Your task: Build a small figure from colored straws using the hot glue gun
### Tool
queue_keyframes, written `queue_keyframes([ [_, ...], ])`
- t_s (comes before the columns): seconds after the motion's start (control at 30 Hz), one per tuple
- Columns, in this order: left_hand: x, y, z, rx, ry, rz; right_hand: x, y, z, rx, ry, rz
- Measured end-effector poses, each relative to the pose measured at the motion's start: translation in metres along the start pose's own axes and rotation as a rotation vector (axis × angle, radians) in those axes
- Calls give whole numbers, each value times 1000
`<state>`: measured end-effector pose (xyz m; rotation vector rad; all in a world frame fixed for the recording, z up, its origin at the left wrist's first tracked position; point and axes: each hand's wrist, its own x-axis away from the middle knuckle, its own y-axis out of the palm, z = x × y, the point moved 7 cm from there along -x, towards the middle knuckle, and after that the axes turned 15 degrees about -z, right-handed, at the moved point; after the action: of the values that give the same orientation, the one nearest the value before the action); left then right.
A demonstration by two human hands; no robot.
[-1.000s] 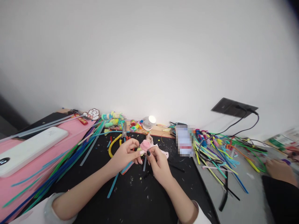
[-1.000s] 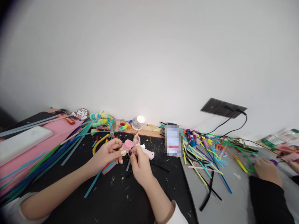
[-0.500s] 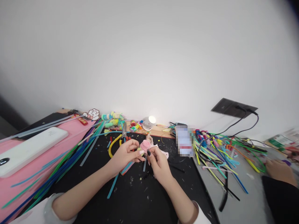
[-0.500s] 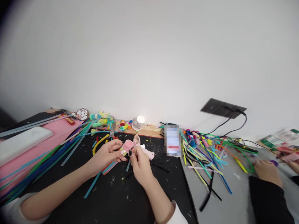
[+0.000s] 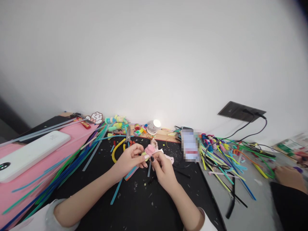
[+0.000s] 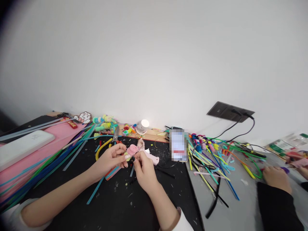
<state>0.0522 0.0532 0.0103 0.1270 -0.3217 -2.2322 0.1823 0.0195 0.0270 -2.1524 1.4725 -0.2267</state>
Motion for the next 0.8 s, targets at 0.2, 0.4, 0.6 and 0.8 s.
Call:
queue_keyframes([
  [0.2, -1, 0, -1, 17, 25, -7, 0, 0, -2, -10, -15, -10],
  [0.4, -2, -3, -2, -19, 38, 0, 0, 1, -2, 23, -2, -12],
  [0.6, -3, -6, -5, -32, 75, 15, 0, 1, -1, 40, -2, -13],
  [0.8, -3, -5, -3, -40, 81, 3, -1, 1, 0, 24, -2, -14],
])
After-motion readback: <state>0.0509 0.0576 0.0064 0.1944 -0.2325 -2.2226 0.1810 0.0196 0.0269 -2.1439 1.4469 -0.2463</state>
